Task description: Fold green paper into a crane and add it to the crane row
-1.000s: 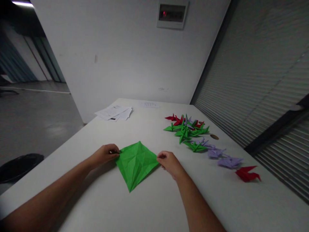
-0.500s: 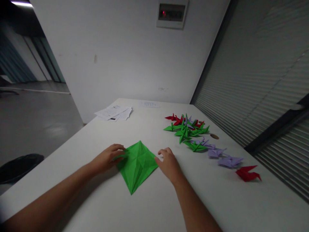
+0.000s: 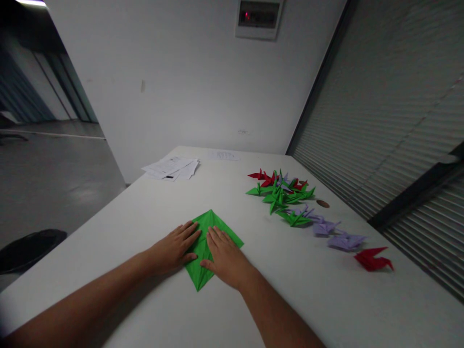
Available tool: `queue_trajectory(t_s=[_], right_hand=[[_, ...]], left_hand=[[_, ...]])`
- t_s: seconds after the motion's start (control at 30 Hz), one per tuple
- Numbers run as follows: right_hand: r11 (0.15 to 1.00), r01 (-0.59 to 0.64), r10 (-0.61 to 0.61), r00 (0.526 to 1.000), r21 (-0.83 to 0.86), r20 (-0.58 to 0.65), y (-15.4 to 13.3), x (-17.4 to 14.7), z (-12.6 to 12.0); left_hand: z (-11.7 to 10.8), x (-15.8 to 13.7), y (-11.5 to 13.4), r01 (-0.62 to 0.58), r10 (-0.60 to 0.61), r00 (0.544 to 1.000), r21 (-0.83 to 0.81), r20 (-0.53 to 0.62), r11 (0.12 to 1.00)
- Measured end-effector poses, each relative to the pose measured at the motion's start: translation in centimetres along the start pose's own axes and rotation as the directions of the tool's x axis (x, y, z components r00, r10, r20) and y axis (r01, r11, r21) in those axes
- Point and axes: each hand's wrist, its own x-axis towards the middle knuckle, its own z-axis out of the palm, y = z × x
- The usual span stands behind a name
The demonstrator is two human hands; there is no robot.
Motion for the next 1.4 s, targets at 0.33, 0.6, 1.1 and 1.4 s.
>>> queue_trajectory(t_s=[0.33,0.6,1.1,1.4], right_hand=[[0.999,-0.047,0.047,0.999,0.002,-0.015,0.3,-0.4,0.5],[0.990,-0.131,0.132,0.991,-0.045,0.009,2.0,-1.5,0.2],[0.973,-0.214,0.213,0.977,-0.083,-0.031,6.1,-2.6,1.5],[0.978,-0.209,0.209,0.975,0.009,-0.076,6.9,-3.0,0.6]], left_hand=[[0.3,-0.3,-0.3,0.004,-0.005,1.000,0.027,0.021,1.000],[0.3,-0.7,-1.5,0.049,-0.048,0.997,-0.016,0.060,0.999],[1.6,-1.6,-5.3,0.150,-0.151,0.988,0.017,0.015,0.988],[0.9,-1.5,-6.4,0.181,-0.181,0.983,-0.095,0.016,0.979]])
